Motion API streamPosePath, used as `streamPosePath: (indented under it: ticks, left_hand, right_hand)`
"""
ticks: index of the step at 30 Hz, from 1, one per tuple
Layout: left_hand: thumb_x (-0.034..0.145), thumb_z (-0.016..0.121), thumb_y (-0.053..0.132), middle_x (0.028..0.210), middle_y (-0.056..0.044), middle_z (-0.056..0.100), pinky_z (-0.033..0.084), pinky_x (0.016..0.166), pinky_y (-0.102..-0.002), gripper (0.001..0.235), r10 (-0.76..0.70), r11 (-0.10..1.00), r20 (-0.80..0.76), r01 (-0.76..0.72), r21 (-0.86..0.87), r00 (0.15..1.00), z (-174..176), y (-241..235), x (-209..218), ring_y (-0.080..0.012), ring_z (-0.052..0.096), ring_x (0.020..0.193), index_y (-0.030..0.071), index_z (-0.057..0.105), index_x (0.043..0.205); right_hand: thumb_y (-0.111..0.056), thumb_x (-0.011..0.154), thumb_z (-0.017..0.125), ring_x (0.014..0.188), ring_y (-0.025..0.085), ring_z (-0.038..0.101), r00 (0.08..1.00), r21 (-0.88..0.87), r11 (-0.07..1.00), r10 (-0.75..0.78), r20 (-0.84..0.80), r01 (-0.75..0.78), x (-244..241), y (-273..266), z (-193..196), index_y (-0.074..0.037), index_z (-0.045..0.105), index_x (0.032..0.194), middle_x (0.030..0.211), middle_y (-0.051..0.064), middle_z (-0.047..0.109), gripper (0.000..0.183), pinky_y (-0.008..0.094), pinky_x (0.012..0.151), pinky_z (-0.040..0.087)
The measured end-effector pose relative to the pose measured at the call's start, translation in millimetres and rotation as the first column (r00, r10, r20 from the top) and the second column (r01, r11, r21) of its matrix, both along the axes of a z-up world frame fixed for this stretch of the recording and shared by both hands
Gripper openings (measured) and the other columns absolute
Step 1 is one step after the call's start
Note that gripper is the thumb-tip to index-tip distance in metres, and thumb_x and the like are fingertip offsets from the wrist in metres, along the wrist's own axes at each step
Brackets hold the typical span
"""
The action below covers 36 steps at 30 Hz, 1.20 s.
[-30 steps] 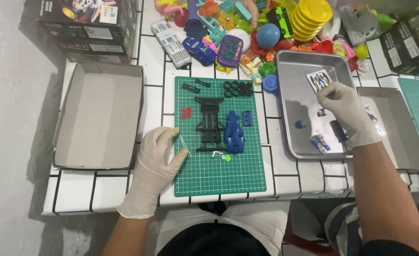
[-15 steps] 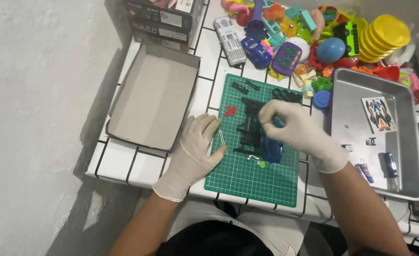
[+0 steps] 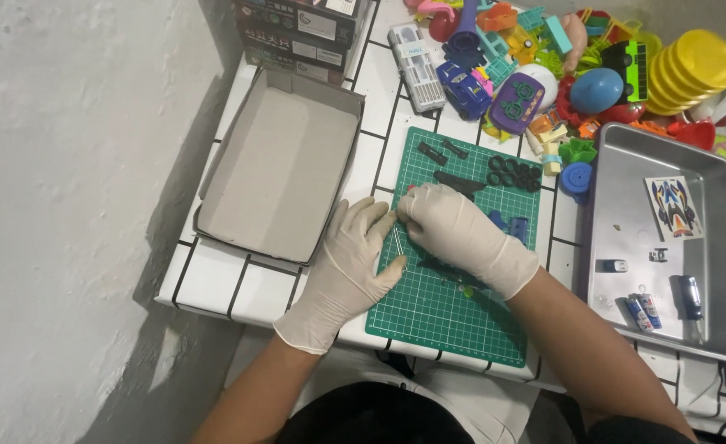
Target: The person unpacks a model kit box and lays out the parts on a green cutting mat. They sort through various plastic components, including a chassis, body shell, wheels, and small hardware, arranging them on the mat and a metal tray.
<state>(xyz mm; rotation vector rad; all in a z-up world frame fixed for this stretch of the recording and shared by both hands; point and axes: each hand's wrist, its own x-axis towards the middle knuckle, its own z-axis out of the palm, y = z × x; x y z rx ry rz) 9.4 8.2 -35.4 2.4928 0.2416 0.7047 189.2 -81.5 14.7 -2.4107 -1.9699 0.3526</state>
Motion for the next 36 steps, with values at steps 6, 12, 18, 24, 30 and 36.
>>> streamPosePath:
  ticks: [6,12,18,24,30,36]
  left_hand:
    - [0.086,0.069,0.041,0.127,-0.012,0.052,0.027,0.119,-0.063,0.061,0.001,1.000,-0.019,-0.001,0.006,1.000,-1,-1,0,-0.0366,0.047,0.135,0.008,0.056,0.136]
    - [0.088,0.068,0.042,0.126,-0.012,0.052,0.028,0.118,-0.064,0.060,-0.004,1.000,-0.016,0.005,0.019,1.000,1,0,-1,-0.0373,0.047,0.135,0.009,0.056,0.136]
    - [0.089,0.067,0.044,0.127,-0.012,0.052,0.026,0.119,-0.063,0.059,-0.011,1.000,-0.031,0.012,0.019,0.999,-1,0,-1,-0.0365,0.047,0.136,0.010,0.055,0.137]
    - [0.089,0.066,0.046,0.127,-0.012,0.052,0.027,0.119,-0.063,0.060,-0.003,0.999,-0.020,0.004,0.053,1.000,-7,1,0,-0.0364,0.047,0.136,0.012,0.054,0.138]
    - [0.091,0.067,0.043,0.126,-0.012,0.055,0.028,0.118,-0.062,0.056,-0.005,1.000,-0.003,0.005,-0.014,1.000,1,0,-3,-0.0367,0.050,0.135,0.016,0.053,0.138]
    - [0.091,0.067,0.043,0.126,-0.012,0.060,0.032,0.118,-0.057,0.051,-0.002,1.000,-0.025,0.002,-0.006,1.000,3,2,-4,-0.0342,0.053,0.132,0.016,0.060,0.133]
  right_hand:
    - [-0.015,0.092,0.064,0.086,0.015,0.065,0.997,-0.053,0.998,0.046,0.062,-0.043,1,-5,-2,-0.016,0.065,0.088,0.081,-0.002,0.063,0.004,0.028,0.082,0.055]
    - [-0.019,0.093,0.067,0.091,0.015,0.066,0.999,-0.050,0.999,0.003,0.046,-0.001,-4,-8,3,-0.017,0.068,0.092,0.086,-0.002,0.067,0.002,0.029,0.089,0.054]
    - [-0.019,0.095,0.066,0.094,0.015,0.066,1.000,-0.040,0.999,-0.024,-0.014,0.024,-9,-9,10,-0.016,0.070,0.095,0.089,-0.001,0.068,0.005,0.029,0.091,0.054]
    - [-0.016,0.093,0.070,0.098,0.017,0.069,0.991,0.020,0.997,-0.073,-0.109,0.076,-13,-12,23,-0.015,0.073,0.102,0.094,0.001,0.071,0.009,0.031,0.093,0.055]
    - [-0.016,0.096,0.068,0.099,0.018,0.071,0.911,0.064,0.958,-0.242,-0.334,0.278,-11,-28,60,-0.014,0.075,0.105,0.099,0.002,0.074,0.012,0.032,0.094,0.055]
    - [-0.007,0.090,0.078,0.094,0.025,0.073,0.855,0.436,0.766,-0.275,-0.440,0.472,8,-93,66,-0.012,0.077,0.098,0.096,0.005,0.075,0.010,0.040,0.091,0.056]
